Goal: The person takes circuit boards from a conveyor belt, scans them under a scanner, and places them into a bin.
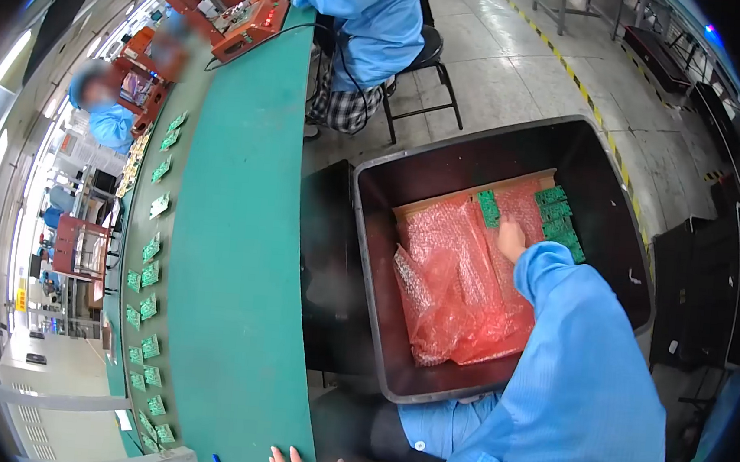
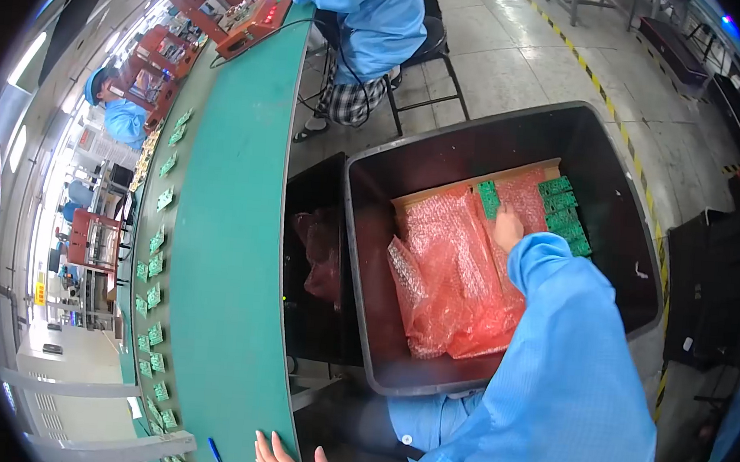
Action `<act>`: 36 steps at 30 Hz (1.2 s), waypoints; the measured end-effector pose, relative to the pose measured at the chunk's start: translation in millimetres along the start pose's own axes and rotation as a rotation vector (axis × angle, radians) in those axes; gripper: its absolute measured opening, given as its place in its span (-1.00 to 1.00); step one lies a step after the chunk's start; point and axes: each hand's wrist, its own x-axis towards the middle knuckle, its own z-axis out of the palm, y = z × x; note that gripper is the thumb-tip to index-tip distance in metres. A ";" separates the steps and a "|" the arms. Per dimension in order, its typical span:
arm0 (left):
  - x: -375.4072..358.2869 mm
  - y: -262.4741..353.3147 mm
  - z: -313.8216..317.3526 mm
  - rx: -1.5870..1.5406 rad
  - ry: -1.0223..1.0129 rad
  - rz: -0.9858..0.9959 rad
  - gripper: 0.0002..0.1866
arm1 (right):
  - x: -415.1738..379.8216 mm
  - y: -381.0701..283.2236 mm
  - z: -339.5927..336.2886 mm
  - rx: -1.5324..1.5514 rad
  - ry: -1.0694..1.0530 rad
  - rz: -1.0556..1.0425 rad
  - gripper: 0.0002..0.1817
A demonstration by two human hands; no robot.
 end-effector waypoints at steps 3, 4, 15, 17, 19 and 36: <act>2.7 2.7 4.4 0.134 0.055 -0.027 -0.32 | 25.2 8.3 54.5 -0.053 0.051 0.117 -0.64; 3.2 1.8 6.5 0.126 0.060 -0.022 -0.32 | 32.8 3.2 67.3 -0.109 0.132 0.199 -0.61; 8.3 6.1 7.8 0.134 0.098 -0.027 -0.37 | 57.4 32.3 35.5 0.441 -0.078 0.230 -0.70; 6.2 6.3 5.7 0.116 0.112 -0.037 -0.36 | 33.3 15.6 -7.6 0.710 -0.159 0.015 -0.75; 3.7 4.6 2.7 0.033 0.094 -0.046 -0.37 | -4.2 -35.0 -86.1 0.911 -0.437 -0.171 -0.79; -111.7 -38.8 -33.4 -1.953 0.064 -0.428 -0.55 | -296.2 -403.1 -298.4 0.782 -1.613 -1.299 -0.72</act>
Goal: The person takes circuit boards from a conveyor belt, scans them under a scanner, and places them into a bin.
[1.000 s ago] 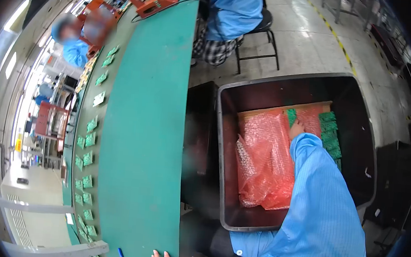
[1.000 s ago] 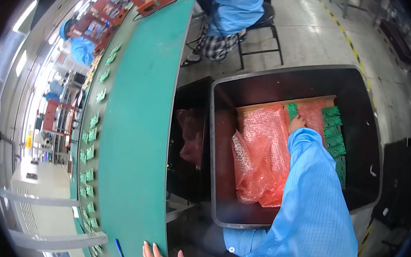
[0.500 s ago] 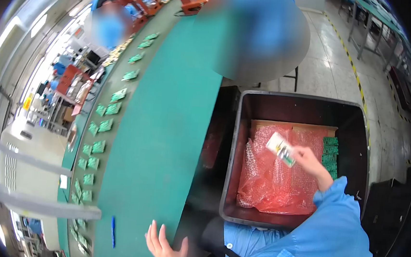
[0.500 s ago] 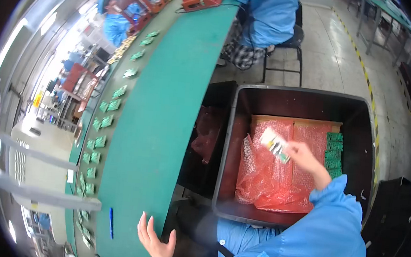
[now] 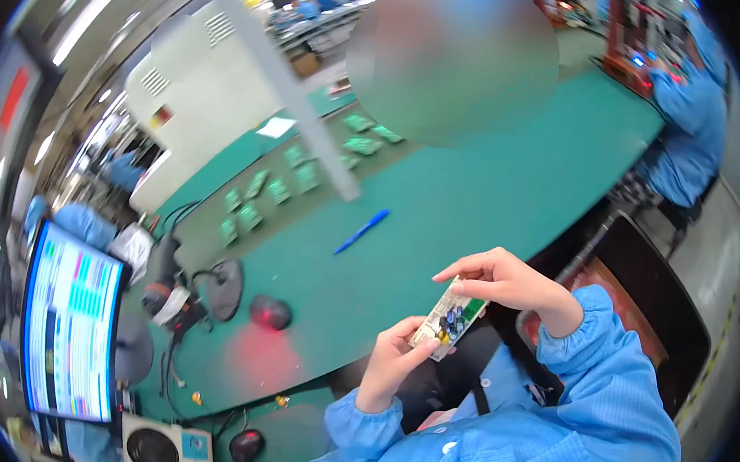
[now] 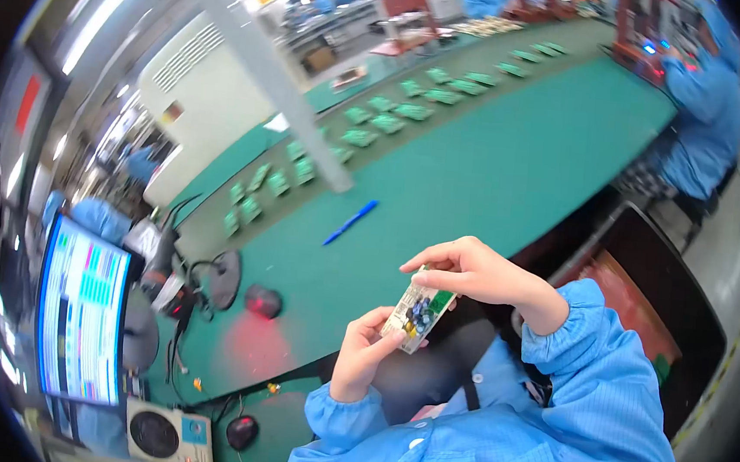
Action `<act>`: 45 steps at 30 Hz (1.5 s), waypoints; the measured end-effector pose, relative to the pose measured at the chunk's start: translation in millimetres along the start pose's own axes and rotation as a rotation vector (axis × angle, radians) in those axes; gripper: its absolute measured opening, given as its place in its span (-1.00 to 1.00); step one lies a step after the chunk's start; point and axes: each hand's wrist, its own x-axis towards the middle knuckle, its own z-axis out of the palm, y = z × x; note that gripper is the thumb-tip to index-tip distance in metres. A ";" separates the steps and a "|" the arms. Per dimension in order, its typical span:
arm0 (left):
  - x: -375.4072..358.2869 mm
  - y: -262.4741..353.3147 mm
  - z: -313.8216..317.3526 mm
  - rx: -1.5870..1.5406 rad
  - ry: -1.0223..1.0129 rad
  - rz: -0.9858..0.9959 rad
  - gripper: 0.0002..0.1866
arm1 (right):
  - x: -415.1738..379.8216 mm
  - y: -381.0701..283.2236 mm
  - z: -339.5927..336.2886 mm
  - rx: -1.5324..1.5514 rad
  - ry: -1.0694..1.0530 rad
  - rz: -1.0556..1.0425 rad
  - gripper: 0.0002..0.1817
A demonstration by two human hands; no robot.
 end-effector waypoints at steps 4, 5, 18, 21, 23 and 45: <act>-27.3 0.0 -35.8 -0.065 0.329 0.265 -0.67 | 43.5 17.1 43.4 0.096 -0.031 -0.006 -0.79; -32.2 3.6 -44.7 -0.113 0.444 0.298 -0.65 | 51.1 24.5 58.6 0.218 0.047 -0.008 -0.80; -66.8 24.0 -169.2 -0.180 0.986 0.659 -0.69 | 94.0 60.6 155.0 0.240 0.046 0.060 -0.65; -77.0 28.3 -192.1 -0.181 1.093 0.729 -0.71 | 88.8 79.3 142.8 0.168 0.084 -0.006 -0.74; -82.8 27.1 -198.9 -0.181 1.145 0.724 -0.72 | 87.5 83.7 139.7 0.049 0.155 -0.076 -0.82; -106.8 14.5 -188.4 -0.111 1.143 0.700 -0.68 | 91.3 97.2 131.9 -0.002 0.214 -0.033 -0.87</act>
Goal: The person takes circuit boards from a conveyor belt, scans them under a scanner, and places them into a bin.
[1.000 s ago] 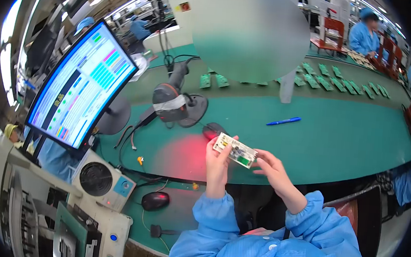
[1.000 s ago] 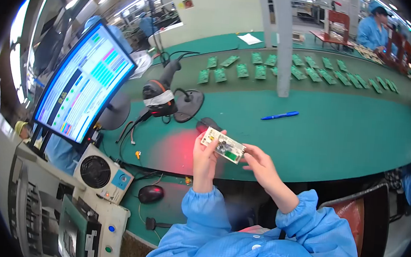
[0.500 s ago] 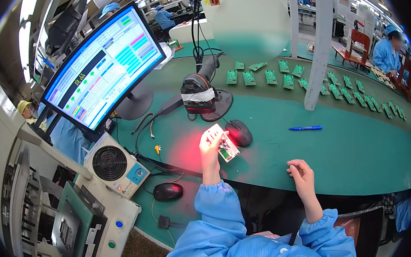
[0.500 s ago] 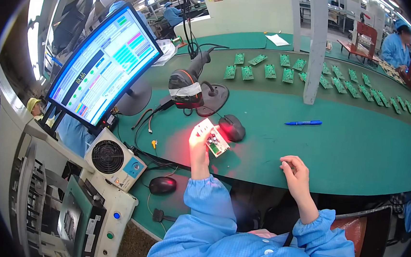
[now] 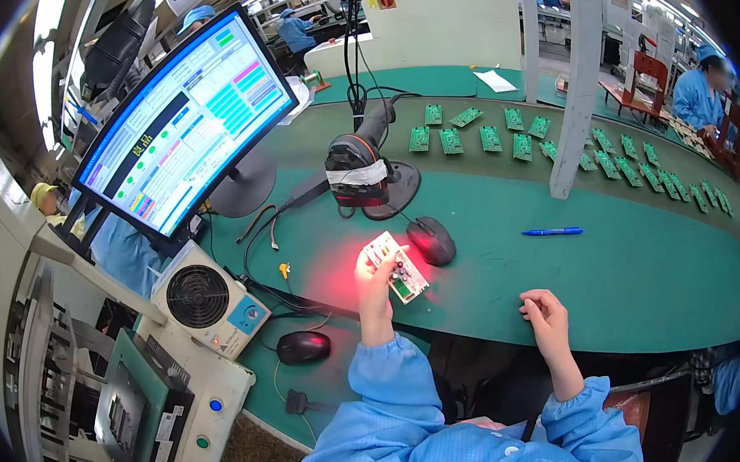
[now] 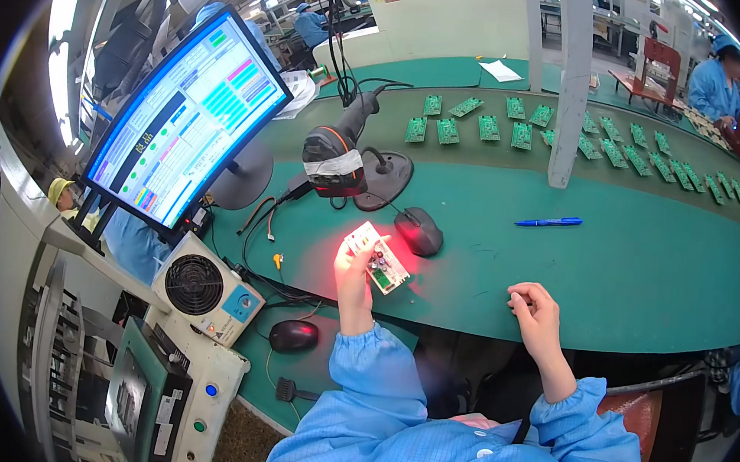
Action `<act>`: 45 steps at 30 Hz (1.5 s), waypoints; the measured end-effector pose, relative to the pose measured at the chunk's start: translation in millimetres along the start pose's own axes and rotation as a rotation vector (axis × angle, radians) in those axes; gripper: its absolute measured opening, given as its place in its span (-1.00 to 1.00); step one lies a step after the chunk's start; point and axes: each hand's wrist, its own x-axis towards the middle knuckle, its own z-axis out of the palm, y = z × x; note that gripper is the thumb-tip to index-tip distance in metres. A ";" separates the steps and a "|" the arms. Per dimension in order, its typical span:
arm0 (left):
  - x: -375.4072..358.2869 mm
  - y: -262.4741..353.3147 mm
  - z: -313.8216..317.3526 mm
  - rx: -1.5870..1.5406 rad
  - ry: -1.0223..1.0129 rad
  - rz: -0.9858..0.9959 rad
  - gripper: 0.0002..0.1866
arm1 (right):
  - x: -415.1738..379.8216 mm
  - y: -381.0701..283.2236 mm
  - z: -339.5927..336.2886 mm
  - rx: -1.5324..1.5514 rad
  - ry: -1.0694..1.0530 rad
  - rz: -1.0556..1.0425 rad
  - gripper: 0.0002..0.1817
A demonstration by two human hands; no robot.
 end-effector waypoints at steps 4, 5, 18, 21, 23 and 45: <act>2.1 -2.6 -4.1 -0.032 0.005 -0.008 -0.69 | 0.2 -0.4 0.5 -0.021 0.003 -0.010 -0.88; 2.4 -2.8 -4.3 -0.054 0.011 -0.011 -0.69 | 0.4 0.5 0.5 -0.015 0.002 -0.013 -0.88; 38.4 3.4 85.7 0.324 -0.453 -0.099 -0.76 | 98.3 -5.5 0.3 -0.295 0.054 -0.224 -0.89; 97.0 10.0 155.8 0.784 -0.521 0.048 -0.73 | 132.8 3.5 16.2 -0.526 0.196 -0.397 -0.90; 173.9 -29.5 177.6 1.130 -0.462 0.315 -0.68 | 139.1 19.4 26.4 -0.609 0.143 -0.570 -0.91; 381.9 -103.7 96.0 1.957 0.237 0.051 -0.53 | 139.4 30.6 31.5 -0.724 -0.049 -0.725 -0.76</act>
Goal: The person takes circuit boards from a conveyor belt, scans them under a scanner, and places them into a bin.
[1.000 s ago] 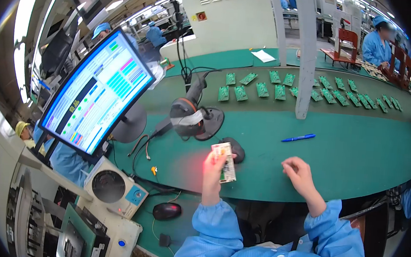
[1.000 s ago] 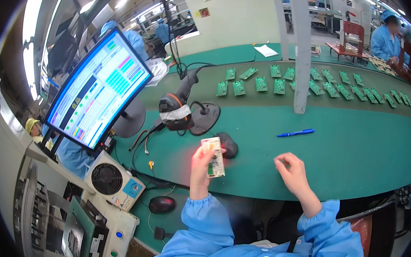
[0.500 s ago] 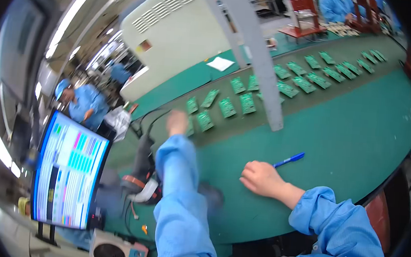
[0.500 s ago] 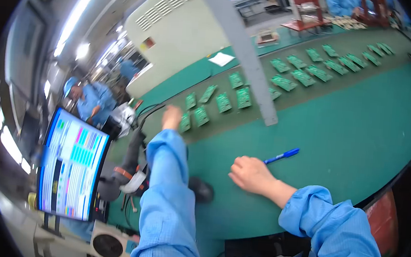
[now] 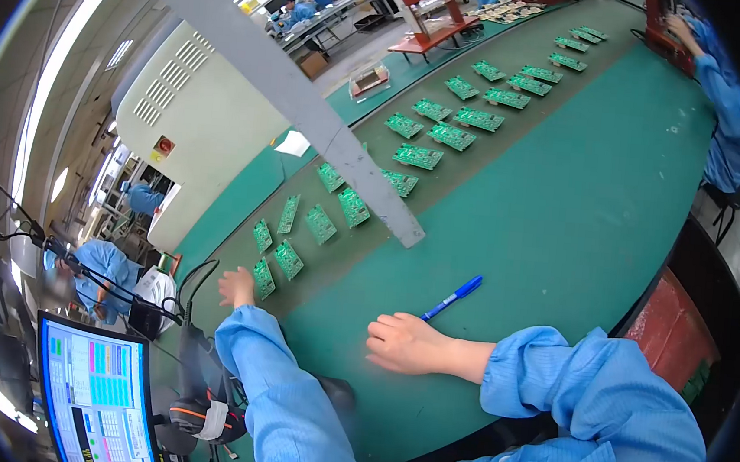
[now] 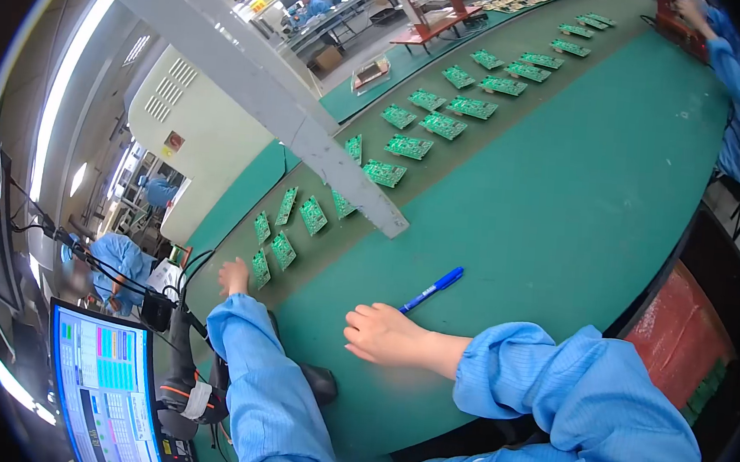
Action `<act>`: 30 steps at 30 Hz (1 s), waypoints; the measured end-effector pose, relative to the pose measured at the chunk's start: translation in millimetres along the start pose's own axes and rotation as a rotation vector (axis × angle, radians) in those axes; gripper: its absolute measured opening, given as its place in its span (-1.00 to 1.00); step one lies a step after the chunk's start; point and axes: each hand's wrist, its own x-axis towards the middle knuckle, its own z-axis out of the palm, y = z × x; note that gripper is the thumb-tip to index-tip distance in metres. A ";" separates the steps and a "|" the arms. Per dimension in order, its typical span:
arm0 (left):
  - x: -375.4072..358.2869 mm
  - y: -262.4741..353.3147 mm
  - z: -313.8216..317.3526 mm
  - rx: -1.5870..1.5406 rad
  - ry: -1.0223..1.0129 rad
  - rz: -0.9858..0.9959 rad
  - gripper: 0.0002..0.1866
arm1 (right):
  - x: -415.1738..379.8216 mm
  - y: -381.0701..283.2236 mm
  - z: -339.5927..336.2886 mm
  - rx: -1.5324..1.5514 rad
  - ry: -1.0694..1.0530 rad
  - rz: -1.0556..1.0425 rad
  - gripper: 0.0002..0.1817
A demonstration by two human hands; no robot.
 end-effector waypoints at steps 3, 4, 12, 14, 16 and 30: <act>-34.7 26.5 -25.4 -0.088 0.096 0.247 -0.55 | -0.8 1.4 5.9 -0.013 0.053 -0.018 -0.77; -46.9 36.9 -32.2 -0.147 0.138 0.390 -0.58 | -0.3 1.9 7.9 -0.010 0.083 -0.036 -0.78; -251.5 63.0 -163.0 -0.391 -0.325 1.094 -0.59 | -49.5 -59.0 -67.3 0.004 0.282 -0.076 -0.82; -324.4 59.9 -188.6 -0.387 -0.432 1.284 -0.73 | -108.1 -90.7 -119.9 0.055 0.550 -0.064 -0.77; -387.0 50.6 -192.2 -0.373 -0.431 1.522 -0.87 | -183.7 -110.6 -167.4 0.646 0.361 0.543 -0.79; -531.4 33.9 -146.5 -0.220 -0.040 1.851 -0.43 | -752.5 -137.1 -227.7 -0.719 0.751 2.426 -0.31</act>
